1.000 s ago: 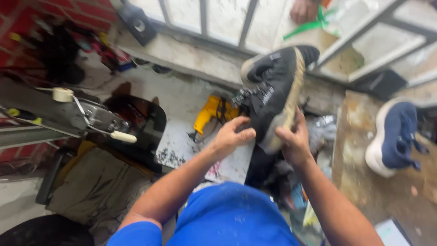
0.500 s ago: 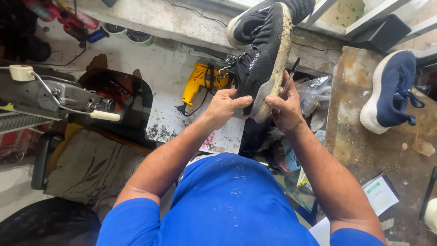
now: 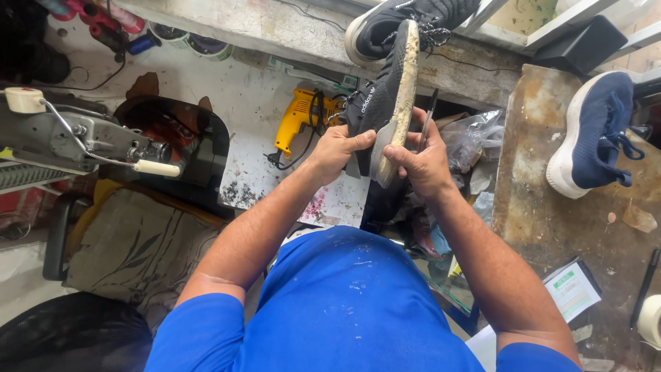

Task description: Inspecting shoes and writing a service receipt for a customer at a shoe repair shop counter

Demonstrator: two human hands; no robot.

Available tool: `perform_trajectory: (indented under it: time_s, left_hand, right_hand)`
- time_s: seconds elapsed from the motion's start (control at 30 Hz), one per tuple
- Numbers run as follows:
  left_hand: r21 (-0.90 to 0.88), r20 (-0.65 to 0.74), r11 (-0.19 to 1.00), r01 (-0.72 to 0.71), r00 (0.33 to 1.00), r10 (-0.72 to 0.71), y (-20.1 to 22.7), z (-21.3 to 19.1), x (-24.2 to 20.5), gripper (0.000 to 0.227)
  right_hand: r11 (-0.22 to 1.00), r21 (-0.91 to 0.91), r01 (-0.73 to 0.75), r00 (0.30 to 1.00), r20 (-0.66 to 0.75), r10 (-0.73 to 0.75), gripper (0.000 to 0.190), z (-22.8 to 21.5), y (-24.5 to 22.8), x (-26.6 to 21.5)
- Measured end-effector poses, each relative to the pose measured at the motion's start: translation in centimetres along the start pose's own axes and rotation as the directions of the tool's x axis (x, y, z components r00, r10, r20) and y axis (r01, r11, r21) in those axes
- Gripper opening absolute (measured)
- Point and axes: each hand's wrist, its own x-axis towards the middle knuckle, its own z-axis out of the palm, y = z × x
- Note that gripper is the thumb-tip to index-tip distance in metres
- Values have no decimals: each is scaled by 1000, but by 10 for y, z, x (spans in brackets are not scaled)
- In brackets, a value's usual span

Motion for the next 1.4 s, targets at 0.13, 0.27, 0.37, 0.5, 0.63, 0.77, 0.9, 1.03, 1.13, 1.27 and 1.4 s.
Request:
perform_trajectory:
  time_s: [0.13,0.27,0.37,0.5,0.63,0.77,0.9,1.03,1.13,1.27,1.4]
  left_hand:
    - [5,-16,1000,4,1000,-4,7,5,-8,20]
    - [95,-51,995,-10,999,15,9,7,-10,20]
    - [199,-63,980,-27,997,40,12,8,-14,21]
    - [281,-96,960,-18,994,47,28,17,-30,21]
    - [397,-84,917,-40,993,80,27,6,-13,26]
    - [462,-87,885,-64,989,117,40,6,-25,24]
    - [563,-34,817,-122,985,171,34,-9,-29,32]
    - [567,-15,812,-137,984,176,31,-8,-34,29]
    - [554,-34,820,-140,981,190,24,-13,-34,24]
    - [557,-37,815,-163,975,221,29,-5,-45,24]
    - [547,-36,815,-192,967,251,36,-6,-48,22]
  right_hand:
    - [999,29,-31,999,7,31,87,-5,10,3]
    - [998,48,-47,999,11,46,87,-7,17,7]
    - [998,42,-51,999,14,50,89,-13,26,9]
    - [995,10,-96,995,-3,97,89,-1,9,3]
    - [962,-245,-116,993,-45,108,94,-22,-9,4]
    - [980,-198,3,997,-73,-18,51,-41,-11,10]
    - [972,-224,71,992,-84,-92,35,-54,-9,19]
    - [929,-370,15,1000,-1,-17,38,-52,-5,21]
    - [804,-592,53,988,-86,-128,48,-47,-18,13]
    - [437,-897,61,980,-30,-198,36,-49,-34,11]
    - [392,-920,-6,969,-103,-226,30,-36,-59,-2]
